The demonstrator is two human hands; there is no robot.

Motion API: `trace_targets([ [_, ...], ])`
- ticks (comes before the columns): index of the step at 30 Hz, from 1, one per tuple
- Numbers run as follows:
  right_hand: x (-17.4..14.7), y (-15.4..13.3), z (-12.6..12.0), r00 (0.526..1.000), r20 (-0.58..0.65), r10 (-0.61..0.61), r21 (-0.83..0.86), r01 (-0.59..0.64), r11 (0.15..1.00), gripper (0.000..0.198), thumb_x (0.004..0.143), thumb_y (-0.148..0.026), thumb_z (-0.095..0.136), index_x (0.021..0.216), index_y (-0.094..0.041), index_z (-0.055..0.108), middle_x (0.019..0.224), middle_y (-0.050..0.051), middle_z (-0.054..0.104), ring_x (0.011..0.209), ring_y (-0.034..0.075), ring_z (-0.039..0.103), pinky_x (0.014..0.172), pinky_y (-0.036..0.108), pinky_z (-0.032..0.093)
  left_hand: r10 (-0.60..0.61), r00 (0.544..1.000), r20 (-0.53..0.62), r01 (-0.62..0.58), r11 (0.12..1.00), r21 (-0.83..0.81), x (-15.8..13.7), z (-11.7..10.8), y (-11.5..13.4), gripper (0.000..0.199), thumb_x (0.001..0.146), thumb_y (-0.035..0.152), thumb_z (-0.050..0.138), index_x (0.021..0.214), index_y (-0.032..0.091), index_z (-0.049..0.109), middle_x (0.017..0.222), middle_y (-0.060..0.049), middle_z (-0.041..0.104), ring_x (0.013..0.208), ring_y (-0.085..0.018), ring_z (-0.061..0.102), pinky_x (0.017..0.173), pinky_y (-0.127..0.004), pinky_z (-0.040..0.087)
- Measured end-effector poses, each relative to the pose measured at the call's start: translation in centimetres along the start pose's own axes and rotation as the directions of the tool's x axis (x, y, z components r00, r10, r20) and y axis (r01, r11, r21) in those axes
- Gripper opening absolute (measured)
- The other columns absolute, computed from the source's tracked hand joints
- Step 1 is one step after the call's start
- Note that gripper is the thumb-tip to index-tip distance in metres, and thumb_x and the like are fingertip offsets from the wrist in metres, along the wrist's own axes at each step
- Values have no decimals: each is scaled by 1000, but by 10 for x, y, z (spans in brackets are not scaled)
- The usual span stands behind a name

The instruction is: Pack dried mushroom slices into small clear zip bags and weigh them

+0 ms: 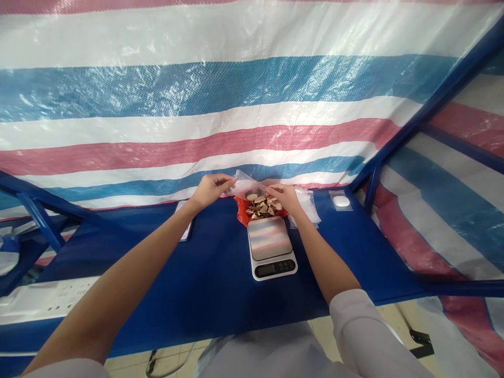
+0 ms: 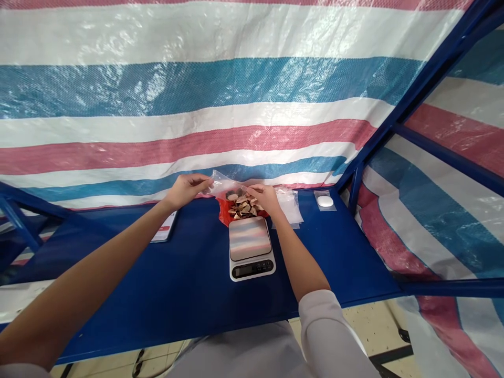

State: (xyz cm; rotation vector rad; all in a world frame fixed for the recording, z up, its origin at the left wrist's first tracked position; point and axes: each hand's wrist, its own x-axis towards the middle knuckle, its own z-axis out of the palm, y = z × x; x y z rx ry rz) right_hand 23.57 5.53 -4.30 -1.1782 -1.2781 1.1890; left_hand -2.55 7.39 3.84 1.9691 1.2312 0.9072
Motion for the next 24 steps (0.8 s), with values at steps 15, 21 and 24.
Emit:
trace_targets([
  [15,-1,12,17,994,108,35,-242,-8,970,26,82,-44,65,80,-21,77,69,2,72,58,14,62,51,23,50,-19,1000,20,18,999,39,1,-3,-9,54,74,70,69,81,16,74,75,-8,74,65,-19,66,62,-29,53],
  [21,7,5,17,999,24,34,-179,-29,983,27,83,-43,69,94,-20,78,78,3,75,62,15,66,58,26,57,32,998,-54,-29,998,51,7,-3,-7,53,77,69,66,80,17,74,81,-9,76,71,-20,68,71,-31,55],
  [24,9,3,13,999,26,44,-199,-38,979,24,83,-41,69,90,-20,78,80,4,75,63,16,67,58,27,57,47,995,-83,-41,996,78,8,-2,-9,50,78,66,66,79,17,74,82,-9,77,75,-21,68,75,-32,55],
])
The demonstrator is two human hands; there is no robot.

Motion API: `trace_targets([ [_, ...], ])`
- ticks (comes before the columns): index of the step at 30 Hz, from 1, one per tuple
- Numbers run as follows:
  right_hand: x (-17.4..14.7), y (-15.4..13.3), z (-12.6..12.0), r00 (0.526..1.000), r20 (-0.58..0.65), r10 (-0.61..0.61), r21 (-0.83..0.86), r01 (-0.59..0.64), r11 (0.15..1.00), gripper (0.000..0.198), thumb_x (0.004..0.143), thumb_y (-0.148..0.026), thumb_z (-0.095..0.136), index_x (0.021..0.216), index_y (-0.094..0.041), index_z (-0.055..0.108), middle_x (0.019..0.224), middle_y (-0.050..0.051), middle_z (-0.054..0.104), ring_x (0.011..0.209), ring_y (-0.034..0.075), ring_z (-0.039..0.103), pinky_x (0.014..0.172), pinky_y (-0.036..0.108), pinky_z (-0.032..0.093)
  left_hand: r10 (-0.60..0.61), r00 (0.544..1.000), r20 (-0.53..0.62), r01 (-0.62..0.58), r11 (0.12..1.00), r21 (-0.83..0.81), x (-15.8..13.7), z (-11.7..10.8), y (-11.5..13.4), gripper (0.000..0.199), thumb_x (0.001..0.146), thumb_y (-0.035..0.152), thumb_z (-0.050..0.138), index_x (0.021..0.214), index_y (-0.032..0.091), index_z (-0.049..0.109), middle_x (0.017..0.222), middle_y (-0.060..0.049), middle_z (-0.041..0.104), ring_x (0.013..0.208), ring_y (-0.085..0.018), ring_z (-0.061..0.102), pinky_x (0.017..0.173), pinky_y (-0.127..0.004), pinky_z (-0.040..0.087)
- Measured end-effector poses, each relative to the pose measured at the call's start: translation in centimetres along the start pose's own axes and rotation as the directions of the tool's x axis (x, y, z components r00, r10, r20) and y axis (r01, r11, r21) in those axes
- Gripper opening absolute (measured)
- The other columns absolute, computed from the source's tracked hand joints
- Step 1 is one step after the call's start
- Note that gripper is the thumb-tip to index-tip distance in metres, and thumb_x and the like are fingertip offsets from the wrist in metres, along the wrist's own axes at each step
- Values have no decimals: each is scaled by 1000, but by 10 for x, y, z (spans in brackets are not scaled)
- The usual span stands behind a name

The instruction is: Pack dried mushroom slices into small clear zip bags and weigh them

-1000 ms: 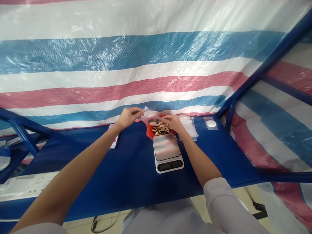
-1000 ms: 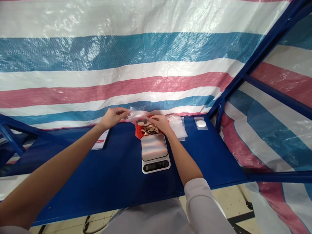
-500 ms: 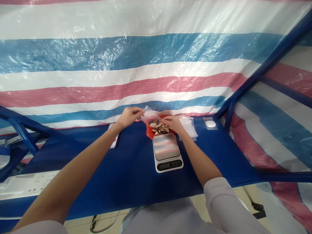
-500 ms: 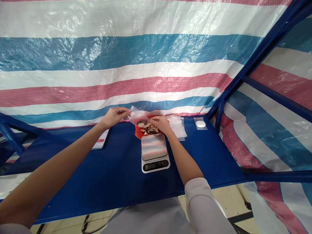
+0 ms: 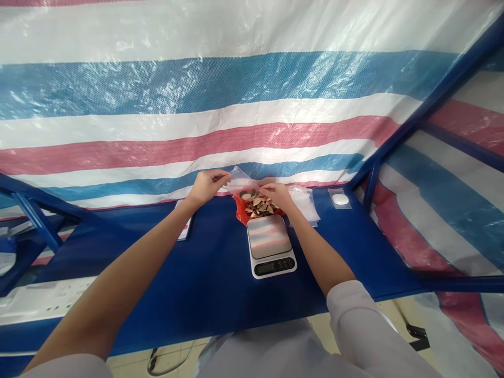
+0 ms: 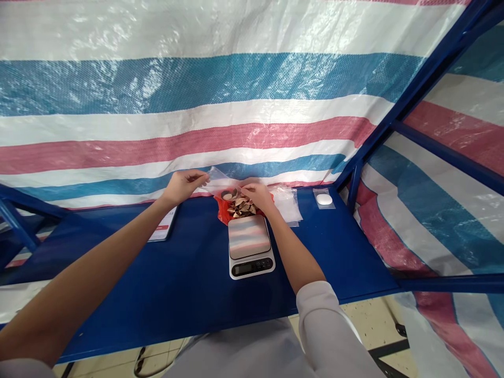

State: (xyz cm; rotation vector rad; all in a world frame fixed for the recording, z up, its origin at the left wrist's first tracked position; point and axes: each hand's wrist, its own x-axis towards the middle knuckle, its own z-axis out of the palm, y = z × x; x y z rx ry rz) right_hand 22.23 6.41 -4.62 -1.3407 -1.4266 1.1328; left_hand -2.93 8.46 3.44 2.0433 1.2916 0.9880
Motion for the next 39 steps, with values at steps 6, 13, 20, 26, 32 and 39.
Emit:
trace_targets([
  [6,0,0,1,1000,6,-13,47,13,999,22,82,-38,71,89,-19,78,81,4,75,69,17,69,62,27,58,6,1000,9,-6,1000,-19,1,5,-1,47,80,61,66,85,16,75,85,-10,77,77,-21,68,77,-33,55],
  [13,5,4,0,1000,-9,-11,-35,11,999,18,82,-33,72,90,-19,79,81,4,75,68,17,69,61,27,58,-2,1000,15,3,1000,-16,4,6,-3,52,78,68,65,82,17,74,84,-10,77,78,-22,69,78,-34,56],
  [20,3,-3,5,998,29,-58,62,56,996,17,80,-34,73,88,-20,80,82,4,75,77,18,71,69,27,60,-37,995,90,39,999,-20,1,8,-6,62,73,76,65,83,16,75,84,-11,76,77,-23,69,76,-36,56],
  [26,2,-9,4,982,55,180,394,-187,900,14,76,-30,78,84,-18,78,82,5,76,77,17,72,72,28,62,-72,995,74,76,996,-55,1,6,-6,63,72,77,66,83,16,74,84,-10,76,74,-21,67,74,-35,55],
  [32,8,-3,5,983,108,149,472,-182,862,17,65,-28,85,78,-18,78,77,5,75,73,17,71,72,28,62,-94,992,78,100,992,-78,-4,1,-8,62,72,76,68,84,16,74,85,-10,76,76,-22,69,73,-35,57],
  [39,14,-1,14,991,131,29,254,-62,965,15,66,-29,80,75,-18,77,69,2,69,62,14,64,58,25,57,-111,989,94,120,988,-100,-7,-1,-8,59,71,74,70,83,16,74,82,-10,76,73,-22,70,72,-36,58],
])
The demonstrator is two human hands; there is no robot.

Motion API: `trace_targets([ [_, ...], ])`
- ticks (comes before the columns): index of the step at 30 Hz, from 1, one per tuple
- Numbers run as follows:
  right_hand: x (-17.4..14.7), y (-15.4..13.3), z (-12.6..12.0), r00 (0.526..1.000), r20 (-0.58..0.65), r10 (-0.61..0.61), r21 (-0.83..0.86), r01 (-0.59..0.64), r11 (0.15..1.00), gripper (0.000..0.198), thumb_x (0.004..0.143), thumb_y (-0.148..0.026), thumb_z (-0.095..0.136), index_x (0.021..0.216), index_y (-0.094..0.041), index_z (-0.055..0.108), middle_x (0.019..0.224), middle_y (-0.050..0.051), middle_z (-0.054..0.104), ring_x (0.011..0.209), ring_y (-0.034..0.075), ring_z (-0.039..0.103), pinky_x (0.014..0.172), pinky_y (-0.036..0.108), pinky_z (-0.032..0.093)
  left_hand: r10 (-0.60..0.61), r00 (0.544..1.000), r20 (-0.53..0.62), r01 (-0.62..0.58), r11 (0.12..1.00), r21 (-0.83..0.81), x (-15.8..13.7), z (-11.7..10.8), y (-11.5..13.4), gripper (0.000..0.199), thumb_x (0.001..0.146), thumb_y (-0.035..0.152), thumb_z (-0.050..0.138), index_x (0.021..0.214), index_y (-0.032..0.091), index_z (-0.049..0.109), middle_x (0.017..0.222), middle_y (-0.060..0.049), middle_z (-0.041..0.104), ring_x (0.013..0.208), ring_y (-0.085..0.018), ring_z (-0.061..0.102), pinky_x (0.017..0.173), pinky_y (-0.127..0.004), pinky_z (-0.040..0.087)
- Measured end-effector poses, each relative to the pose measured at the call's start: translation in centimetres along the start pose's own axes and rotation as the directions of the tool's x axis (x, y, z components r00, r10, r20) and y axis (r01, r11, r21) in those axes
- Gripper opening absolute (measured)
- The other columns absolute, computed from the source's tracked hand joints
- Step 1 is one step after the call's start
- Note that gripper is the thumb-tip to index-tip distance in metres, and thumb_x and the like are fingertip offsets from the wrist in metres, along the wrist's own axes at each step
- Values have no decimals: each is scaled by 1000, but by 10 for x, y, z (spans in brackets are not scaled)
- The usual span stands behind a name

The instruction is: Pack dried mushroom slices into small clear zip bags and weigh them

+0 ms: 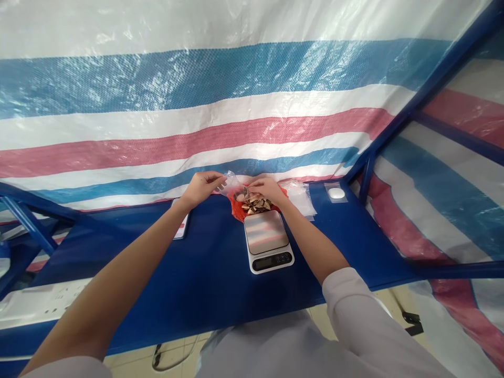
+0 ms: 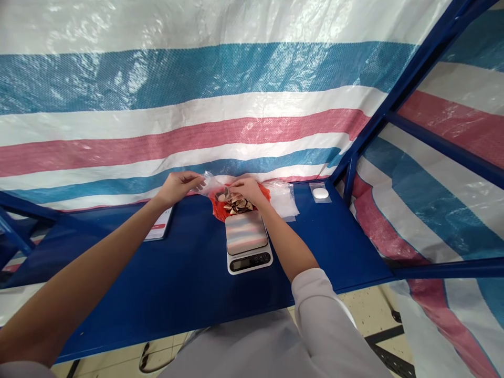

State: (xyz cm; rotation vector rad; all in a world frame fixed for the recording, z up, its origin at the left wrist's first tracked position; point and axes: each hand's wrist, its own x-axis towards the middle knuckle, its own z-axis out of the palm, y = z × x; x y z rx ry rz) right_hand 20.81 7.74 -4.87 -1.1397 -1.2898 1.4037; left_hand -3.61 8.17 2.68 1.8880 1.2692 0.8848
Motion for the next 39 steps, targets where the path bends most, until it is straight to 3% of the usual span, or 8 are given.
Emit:
trace_targets([
  [6,-4,-4,-1,999,-20,34,-156,-37,987,5,69,-22,73,69,-17,75,61,0,65,57,14,61,55,26,55,0,1000,-29,0,1000,-5,-2,-1,0,56,73,71,71,83,16,73,80,-9,75,72,-21,69,71,-35,59],
  [12,-8,-10,4,1000,16,-4,-181,7,983,7,73,-22,72,74,-16,76,65,1,68,60,15,64,53,25,54,28,999,-24,-28,999,19,-4,2,1,57,73,72,69,83,16,74,81,-9,75,69,-20,67,70,-34,57],
  [16,-9,-10,1,999,-33,-26,-266,17,964,9,75,-20,69,75,-16,77,66,1,67,58,13,61,53,24,55,29,999,-42,-29,1000,-7,-5,2,1,56,74,71,70,83,16,73,80,-9,75,72,-21,68,69,-34,58],
  [24,-11,-16,-4,993,-46,-107,-191,96,977,9,73,-24,71,75,-18,78,95,4,74,65,15,65,51,25,56,-13,1000,-28,13,999,29,-12,-2,-6,58,68,73,72,85,17,74,84,-9,75,76,-22,69,74,-35,55],
  [28,-13,-17,-3,995,-69,-71,-161,60,985,9,73,-26,73,76,-19,79,83,3,73,64,15,64,52,26,55,-13,1000,-22,15,997,77,-13,-2,-9,56,72,73,68,79,18,73,80,-9,75,74,-22,67,72,-34,53],
  [32,-17,-17,0,999,32,-12,-152,16,988,11,74,-27,74,77,-18,79,68,2,71,62,16,65,54,27,55,1,1000,21,-3,992,122,-14,0,-8,54,73,72,67,77,18,74,75,-6,73,69,-20,64,65,-30,50],
  [39,-24,-21,2,992,108,65,-113,-52,992,9,70,-23,74,74,-16,78,65,1,70,58,14,63,52,24,52,5,993,121,-16,995,96,-16,0,-8,52,77,69,65,83,18,75,73,-5,71,67,-19,63,62,-29,49],
])
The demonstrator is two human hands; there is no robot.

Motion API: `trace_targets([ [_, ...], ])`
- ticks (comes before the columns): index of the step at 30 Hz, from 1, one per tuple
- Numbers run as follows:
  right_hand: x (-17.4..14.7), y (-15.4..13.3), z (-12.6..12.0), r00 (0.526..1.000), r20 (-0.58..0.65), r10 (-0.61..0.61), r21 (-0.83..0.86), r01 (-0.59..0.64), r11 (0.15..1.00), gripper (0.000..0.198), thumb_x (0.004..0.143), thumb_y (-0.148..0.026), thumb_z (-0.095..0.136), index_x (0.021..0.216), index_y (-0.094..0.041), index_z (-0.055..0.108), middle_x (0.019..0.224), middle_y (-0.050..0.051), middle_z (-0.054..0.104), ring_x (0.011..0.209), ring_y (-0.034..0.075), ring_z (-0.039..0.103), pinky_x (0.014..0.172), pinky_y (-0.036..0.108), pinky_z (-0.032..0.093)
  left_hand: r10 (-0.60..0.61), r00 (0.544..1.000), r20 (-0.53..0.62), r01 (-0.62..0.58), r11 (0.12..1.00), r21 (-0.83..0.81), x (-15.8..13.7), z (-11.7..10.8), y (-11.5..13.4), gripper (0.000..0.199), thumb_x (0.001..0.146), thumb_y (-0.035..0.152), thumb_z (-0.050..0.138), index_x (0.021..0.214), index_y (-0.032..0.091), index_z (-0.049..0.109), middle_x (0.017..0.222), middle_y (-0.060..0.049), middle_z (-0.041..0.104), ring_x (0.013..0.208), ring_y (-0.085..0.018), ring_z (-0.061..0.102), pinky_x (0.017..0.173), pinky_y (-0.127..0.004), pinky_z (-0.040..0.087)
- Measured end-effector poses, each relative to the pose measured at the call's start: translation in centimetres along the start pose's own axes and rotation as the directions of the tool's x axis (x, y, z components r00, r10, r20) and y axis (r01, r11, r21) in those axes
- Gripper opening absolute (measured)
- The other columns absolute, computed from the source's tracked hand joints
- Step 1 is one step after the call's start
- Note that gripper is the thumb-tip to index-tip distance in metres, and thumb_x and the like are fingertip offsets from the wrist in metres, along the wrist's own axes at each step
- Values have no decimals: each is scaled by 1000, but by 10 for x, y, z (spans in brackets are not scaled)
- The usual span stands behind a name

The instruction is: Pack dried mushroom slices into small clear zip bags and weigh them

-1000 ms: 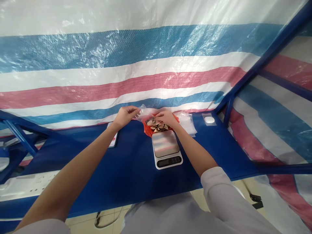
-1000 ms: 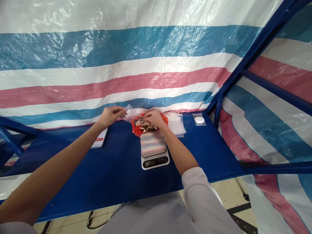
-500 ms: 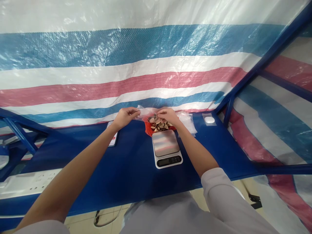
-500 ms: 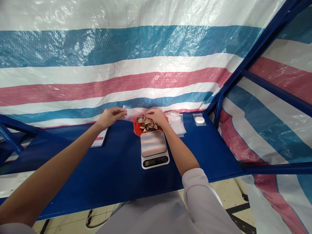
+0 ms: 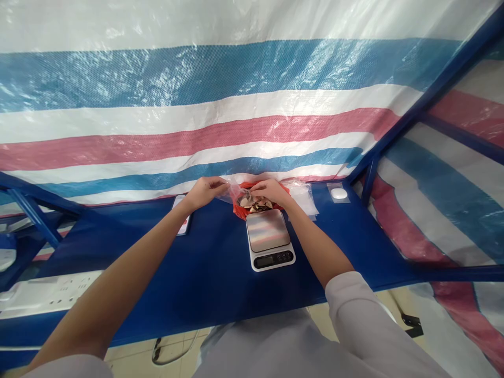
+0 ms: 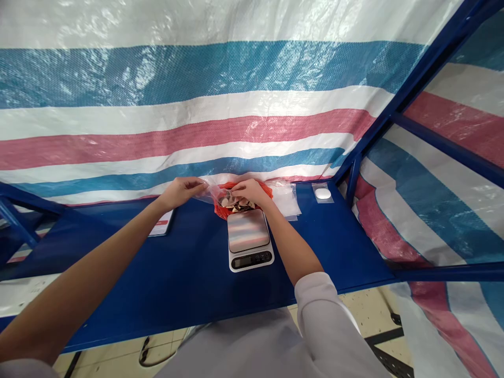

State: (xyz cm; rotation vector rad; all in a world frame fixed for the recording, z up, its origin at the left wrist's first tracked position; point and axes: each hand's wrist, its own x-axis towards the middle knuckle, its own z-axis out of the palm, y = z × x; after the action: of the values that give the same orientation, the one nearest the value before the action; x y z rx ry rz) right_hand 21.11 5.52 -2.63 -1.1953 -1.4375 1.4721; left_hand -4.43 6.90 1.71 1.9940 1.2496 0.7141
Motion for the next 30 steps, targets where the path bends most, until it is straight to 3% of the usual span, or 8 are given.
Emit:
trace_targets([
  [6,2,10,2,1000,-21,15,25,-15,1000,15,69,-28,79,79,-17,79,64,2,71,55,14,62,52,26,53,-21,998,58,24,998,-50,-2,0,-1,50,74,70,68,79,20,74,76,-5,74,69,-20,66,66,-30,54],
  [12,-2,6,-5,994,-93,-50,98,59,993,24,70,-35,80,89,-20,80,71,3,73,66,18,67,54,27,57,-7,1000,-3,7,998,-61,2,-6,13,51,74,70,69,79,19,75,77,-6,75,69,-20,67,64,-29,55],
  [17,-3,6,-12,985,-163,-54,134,76,988,26,68,-39,82,89,-23,81,81,4,75,72,20,70,59,30,60,35,999,13,-34,998,-46,13,-8,31,49,77,67,67,79,18,74,74,-6,74,67,-19,67,59,-28,53],
  [24,-4,9,-20,978,-192,-86,206,126,970,35,64,-42,85,93,-22,82,97,5,77,73,18,70,60,29,60,99,995,-27,-100,993,-60,23,-5,48,43,78,59,68,81,17,74,75,-6,74,70,-20,69,66,-31,55],
  [30,-1,10,-18,975,-194,-108,228,152,962,39,65,-44,84,96,-22,81,91,4,76,71,16,67,60,28,59,85,995,-53,-90,991,-102,25,-5,47,49,76,65,69,82,17,73,77,-7,74,67,-19,68,65,-32,56],
])
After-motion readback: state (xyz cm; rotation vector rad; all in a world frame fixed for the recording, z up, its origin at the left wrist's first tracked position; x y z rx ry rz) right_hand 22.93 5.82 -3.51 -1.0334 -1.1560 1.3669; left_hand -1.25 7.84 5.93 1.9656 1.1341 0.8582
